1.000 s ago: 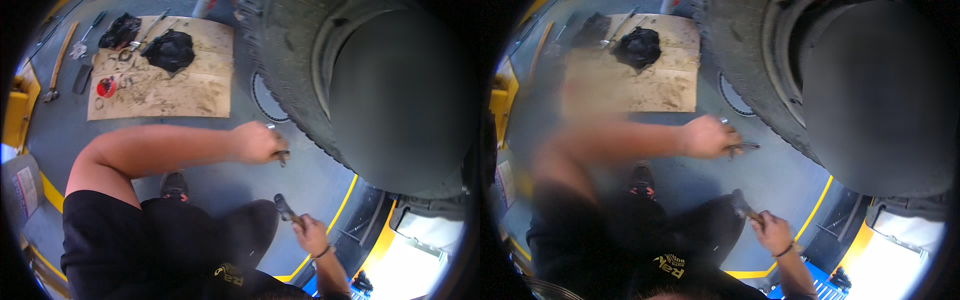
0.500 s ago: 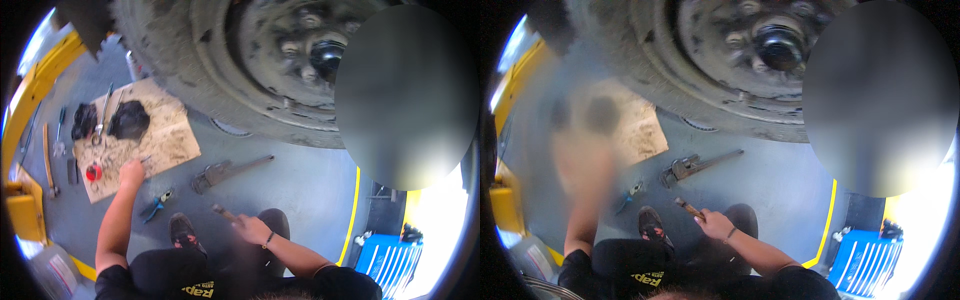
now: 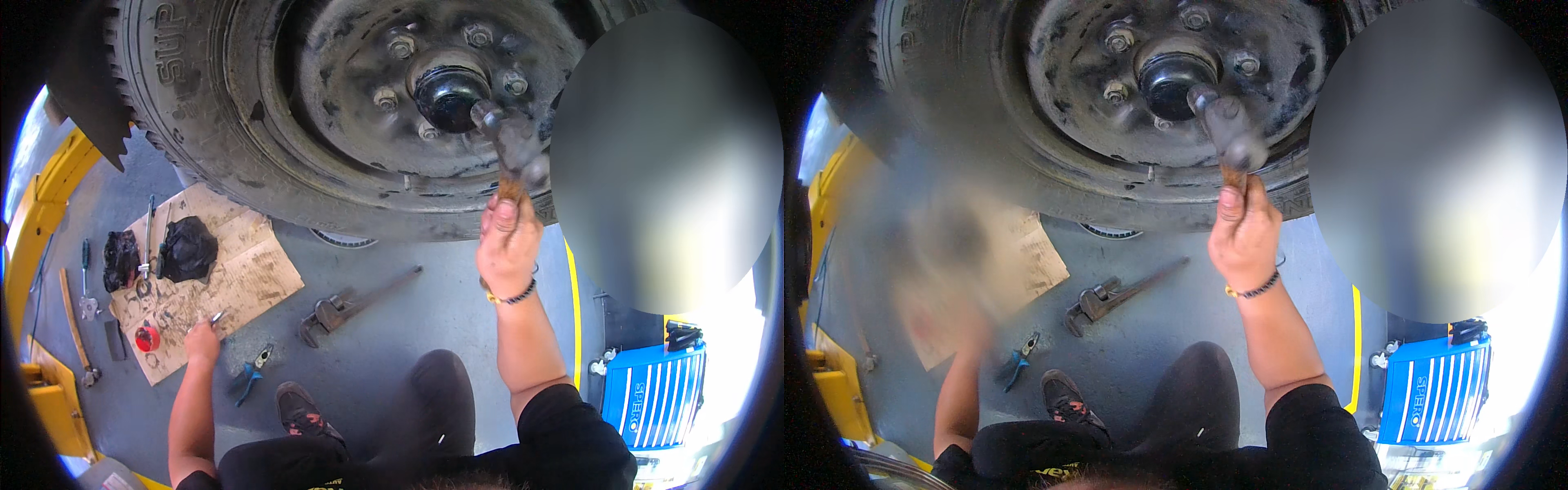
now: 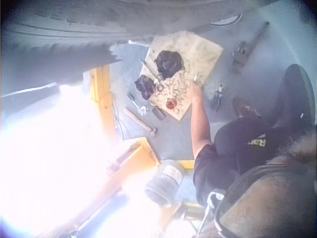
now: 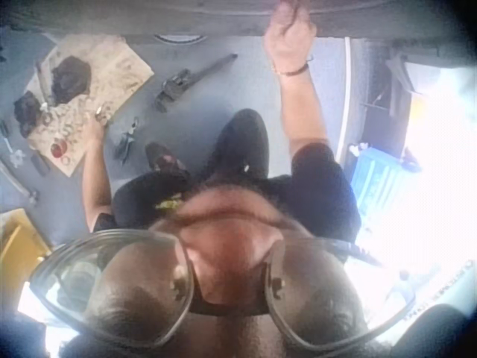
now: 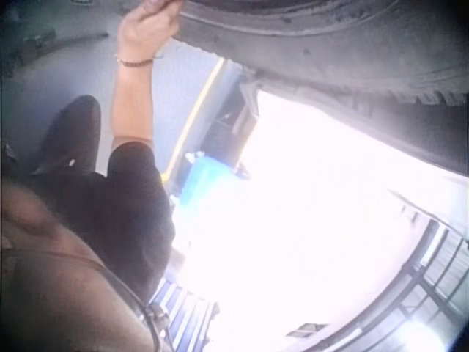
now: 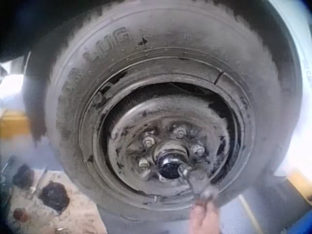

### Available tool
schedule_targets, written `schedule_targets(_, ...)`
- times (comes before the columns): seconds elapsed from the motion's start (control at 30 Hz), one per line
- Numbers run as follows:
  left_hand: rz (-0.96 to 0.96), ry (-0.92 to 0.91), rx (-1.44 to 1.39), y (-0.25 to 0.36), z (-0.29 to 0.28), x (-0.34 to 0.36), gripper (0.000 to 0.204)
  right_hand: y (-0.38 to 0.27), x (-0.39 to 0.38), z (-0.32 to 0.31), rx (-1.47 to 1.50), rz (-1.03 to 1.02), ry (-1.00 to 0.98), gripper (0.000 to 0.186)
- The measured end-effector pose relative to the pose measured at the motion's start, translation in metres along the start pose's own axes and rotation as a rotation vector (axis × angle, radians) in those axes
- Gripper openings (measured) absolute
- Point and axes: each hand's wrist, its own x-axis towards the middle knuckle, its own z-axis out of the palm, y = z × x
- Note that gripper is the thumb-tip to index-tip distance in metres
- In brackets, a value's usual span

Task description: The person works on a vehicle wheel hub while the vehicle is raised on a lift. They use a hammer and a punch to tap components, then use pliers to remove a cotter pin. The person cleans tools with a rag and places them on a cardboard sheet on the floor.

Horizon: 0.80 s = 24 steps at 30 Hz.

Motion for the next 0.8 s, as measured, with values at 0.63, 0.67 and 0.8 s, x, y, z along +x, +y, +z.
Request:
schedule_targets(0.63, -0.024, 0.010, 0.073, -0.028, 0.014, -0.011, 0.032, -0.040, -0.002, -0.019, 0.165, -0.086, 0.127, 0.057)
schedule_targets(0.67, -0.014, 0.016, 0.075, -0.028, 0.017, -0.010, 0.032, -0.034, 0.006, -0.022, 0.079, -0.106, 0.087, 0.056)
schedule_targets(0.8, -0.040, 0.021, 0.015, -0.030, 0.014, -0.011, 0.032, -0.065, 0.034, -0.039, 0.059, 0.196, -0.149, 0.055)
